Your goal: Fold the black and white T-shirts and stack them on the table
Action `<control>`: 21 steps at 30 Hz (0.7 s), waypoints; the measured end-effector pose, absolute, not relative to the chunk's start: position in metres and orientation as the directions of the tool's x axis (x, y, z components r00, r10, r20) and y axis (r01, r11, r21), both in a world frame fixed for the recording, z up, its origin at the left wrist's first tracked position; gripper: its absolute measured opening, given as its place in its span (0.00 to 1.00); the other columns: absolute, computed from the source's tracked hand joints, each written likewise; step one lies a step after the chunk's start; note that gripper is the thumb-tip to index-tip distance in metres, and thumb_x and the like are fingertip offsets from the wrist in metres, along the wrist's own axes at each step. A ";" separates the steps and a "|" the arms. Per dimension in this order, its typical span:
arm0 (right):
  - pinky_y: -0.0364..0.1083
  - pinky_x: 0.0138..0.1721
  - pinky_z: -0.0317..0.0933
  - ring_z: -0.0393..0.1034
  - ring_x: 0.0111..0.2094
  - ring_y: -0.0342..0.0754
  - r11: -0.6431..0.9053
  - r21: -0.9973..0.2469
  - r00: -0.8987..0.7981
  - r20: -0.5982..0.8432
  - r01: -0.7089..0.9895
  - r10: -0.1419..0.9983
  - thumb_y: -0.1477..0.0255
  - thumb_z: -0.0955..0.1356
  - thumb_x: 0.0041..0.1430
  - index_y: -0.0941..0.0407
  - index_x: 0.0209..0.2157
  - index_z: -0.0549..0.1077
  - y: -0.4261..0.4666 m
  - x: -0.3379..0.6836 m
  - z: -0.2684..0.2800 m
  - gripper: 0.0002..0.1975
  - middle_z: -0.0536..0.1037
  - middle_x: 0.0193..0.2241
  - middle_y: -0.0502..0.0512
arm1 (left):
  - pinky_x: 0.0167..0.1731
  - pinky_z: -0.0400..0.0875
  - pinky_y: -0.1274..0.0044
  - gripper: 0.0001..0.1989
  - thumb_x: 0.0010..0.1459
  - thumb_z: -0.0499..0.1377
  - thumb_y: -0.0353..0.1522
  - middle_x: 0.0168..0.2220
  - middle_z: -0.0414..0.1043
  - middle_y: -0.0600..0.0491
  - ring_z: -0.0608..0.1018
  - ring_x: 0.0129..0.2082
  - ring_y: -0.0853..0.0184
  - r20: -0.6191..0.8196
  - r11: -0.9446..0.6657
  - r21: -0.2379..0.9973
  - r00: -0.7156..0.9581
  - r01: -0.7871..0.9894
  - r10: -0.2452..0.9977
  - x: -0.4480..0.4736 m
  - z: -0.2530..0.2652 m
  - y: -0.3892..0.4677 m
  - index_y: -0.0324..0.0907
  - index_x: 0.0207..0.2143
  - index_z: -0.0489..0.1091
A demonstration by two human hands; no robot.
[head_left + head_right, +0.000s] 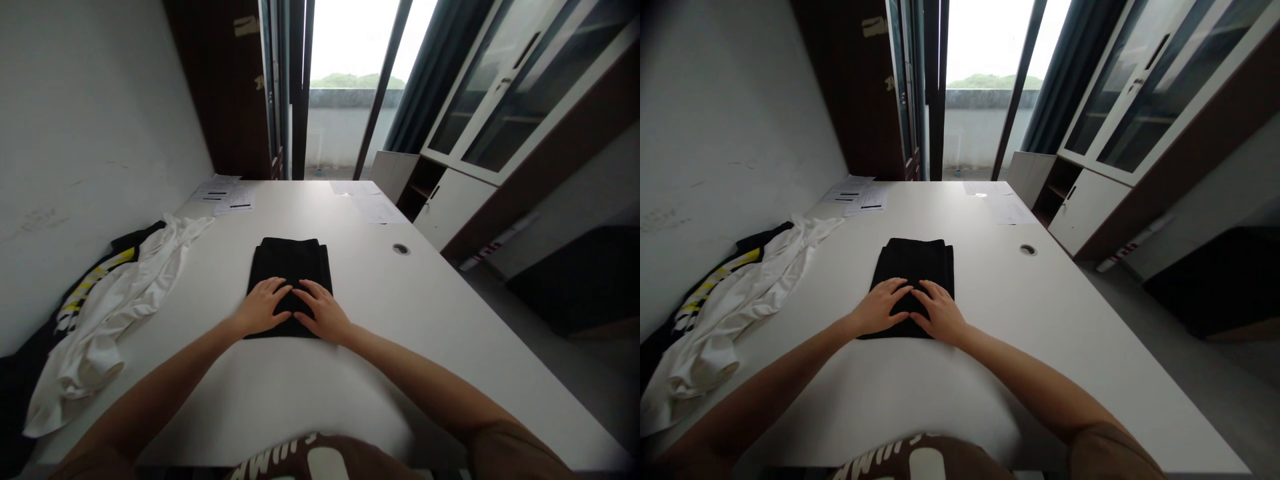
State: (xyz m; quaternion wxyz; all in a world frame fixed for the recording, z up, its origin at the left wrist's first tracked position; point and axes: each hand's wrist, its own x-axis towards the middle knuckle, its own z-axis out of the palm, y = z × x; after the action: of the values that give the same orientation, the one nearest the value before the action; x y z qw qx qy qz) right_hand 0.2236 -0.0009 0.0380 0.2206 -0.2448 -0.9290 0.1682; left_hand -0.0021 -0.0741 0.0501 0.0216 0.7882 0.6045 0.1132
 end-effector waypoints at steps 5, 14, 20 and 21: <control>0.62 0.71 0.42 0.39 0.73 0.60 0.835 -0.338 -0.845 0.170 0.434 0.508 0.47 0.63 0.67 0.56 0.73 0.49 -0.008 0.209 0.014 0.43 0.48 0.73 0.64 | 0.70 0.45 0.57 0.39 0.68 0.52 0.50 0.75 0.42 0.46 0.47 0.74 0.54 0.144 -0.347 0.131 0.329 0.929 0.933 -0.010 0.008 -0.080 0.44 0.74 0.46; 0.61 0.72 0.36 0.32 0.74 0.59 0.826 -0.274 -0.839 0.103 0.492 0.534 0.46 0.64 0.65 0.58 0.74 0.44 -0.022 0.243 0.007 0.48 0.39 0.74 0.62 | 0.70 0.42 0.57 0.45 0.66 0.51 0.56 0.76 0.34 0.47 0.43 0.74 0.53 0.132 -0.308 0.094 0.295 0.947 0.946 -0.012 0.006 -0.099 0.47 0.75 0.37; 0.61 0.72 0.38 0.35 0.74 0.58 0.833 -0.280 -0.852 0.087 0.477 0.517 0.49 0.62 0.67 0.60 0.73 0.46 -0.029 0.267 0.008 0.44 0.42 0.73 0.64 | 0.71 0.40 0.58 0.43 0.68 0.47 0.55 0.75 0.34 0.45 0.42 0.74 0.54 0.092 -0.297 0.064 0.290 0.953 0.952 -0.029 0.005 -0.127 0.43 0.75 0.37; 0.61 0.71 0.40 0.38 0.73 0.59 0.834 -0.287 -0.853 0.092 0.472 0.514 0.49 0.63 0.67 0.60 0.73 0.49 -0.028 0.270 0.012 0.43 0.44 0.73 0.64 | 0.71 0.40 0.59 0.42 0.69 0.47 0.55 0.75 0.35 0.45 0.43 0.74 0.54 0.086 -0.301 0.064 0.295 0.952 0.952 -0.030 0.006 -0.130 0.43 0.75 0.38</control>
State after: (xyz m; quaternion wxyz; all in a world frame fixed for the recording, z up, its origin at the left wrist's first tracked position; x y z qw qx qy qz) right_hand 0.2697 -0.0278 0.0116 0.0829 -0.2584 -0.9539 0.1279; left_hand -0.0299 -0.1296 0.0059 0.0005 0.8047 0.5913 0.0537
